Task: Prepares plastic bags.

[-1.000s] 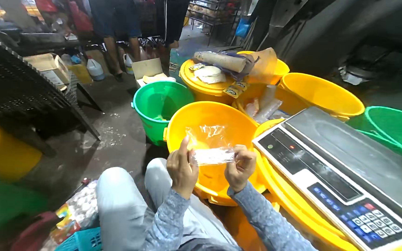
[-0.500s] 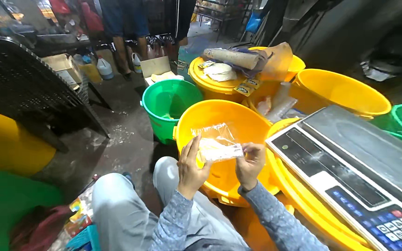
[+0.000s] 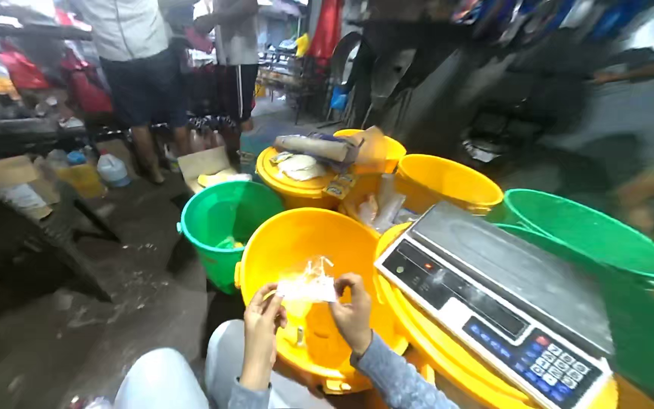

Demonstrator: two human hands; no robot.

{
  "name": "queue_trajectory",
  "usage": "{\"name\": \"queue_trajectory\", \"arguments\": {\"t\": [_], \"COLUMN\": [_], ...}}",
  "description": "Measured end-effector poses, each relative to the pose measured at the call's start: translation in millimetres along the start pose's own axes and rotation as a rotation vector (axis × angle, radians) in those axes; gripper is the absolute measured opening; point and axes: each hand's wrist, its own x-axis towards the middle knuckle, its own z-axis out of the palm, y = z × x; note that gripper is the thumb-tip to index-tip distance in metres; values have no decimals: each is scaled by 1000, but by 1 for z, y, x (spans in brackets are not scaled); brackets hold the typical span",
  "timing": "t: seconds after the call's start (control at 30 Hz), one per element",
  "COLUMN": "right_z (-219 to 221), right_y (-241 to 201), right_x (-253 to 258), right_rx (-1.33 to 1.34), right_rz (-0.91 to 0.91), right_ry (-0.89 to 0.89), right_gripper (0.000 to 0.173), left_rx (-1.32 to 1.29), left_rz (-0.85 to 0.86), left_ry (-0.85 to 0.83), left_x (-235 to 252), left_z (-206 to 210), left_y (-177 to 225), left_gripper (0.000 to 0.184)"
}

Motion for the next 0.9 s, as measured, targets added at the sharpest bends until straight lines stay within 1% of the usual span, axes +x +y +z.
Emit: {"name": "queue_trajectory", "arguments": {"t": [0.07,0.13,0.17,0.2,0.23,0.27,0.33,0.4,0.43,0.47,0.5,0.53,0.57,0.63,0.67,0.7,0.73,0.77,0.8,0.87,0.9], "right_z": [4,9,11,12,11,7,-4,-14,-17,-18,-19,-20,-20,-20,-19,-19,-19,-19,-19,-17,-18], "right_y": [-3,-8,-11,-16,-23,-30,-41,-42,-40,-37,-34,-31,-26,-14,-11,-11,-12,-14,-15,-16,-14], "right_x": [-4,-8,-9,-8,-5,1,18,28,29,27,25,23,20,17,16,16,16,16,16,13,13], "right_rx": [-128,-160,-112,-24,90,225,558,965,1192,1377,1497,1549,1532,1401,1376,1390,1432,1481,1523,1553,1509], "right_rz": [-76,-98,-58,30,171,364,827,1232,1383,1457,1455,1398,1303,1117,1105,1139,1183,1212,1231,1195,1139], "right_ry": [-92,-162,-192,-231,-275,-328,-421,-466,-450,-444,-465,-512,-583,-725,-727,-676,-600,-538,-501,-535,-599], "right_gripper": [21,18,16,15,13,13,17,23,27,29,29,28,28,27,25,22,19,19,18,20,22], "left_rx": [-274,-487,-551,-567,-538,-466,-257,-165,-171,-219,-310,-430,-564,-791,-852,-848,-770,-650,-512,-324,-249], "left_rz": [-125,-187,-205,-209,-198,-168,-98,-131,-182,-230,-261,-267,-247,-178,-172,-184,-194,-181,-159,-157,-146], "left_ry": [66,110,126,124,118,101,12,-112,-166,-209,-250,-289,-326,-447,-521,-600,-681,-787,-857,-969,-977], "left_x": [0,1,2,3,6,9,13,12,9,8,7,6,3,-3,-5,-6,-5,-1,3,13,15], "left_z": [7,12,12,10,7,4,-7,-12,-13,-14,-16,-20,-22,-23,-24,-27,-33,-39,-46,-53,-54], "left_y": [6,8,8,6,2,-4,-17,-22,-20,-18,-19,-21,-25,-30,-32,-35,-39,-41,-41,-35,-30], "left_gripper": [25,37,45,48,49,48,43,39,38,37,37,37,37,29,27,26,28,32,36,36,34]}}
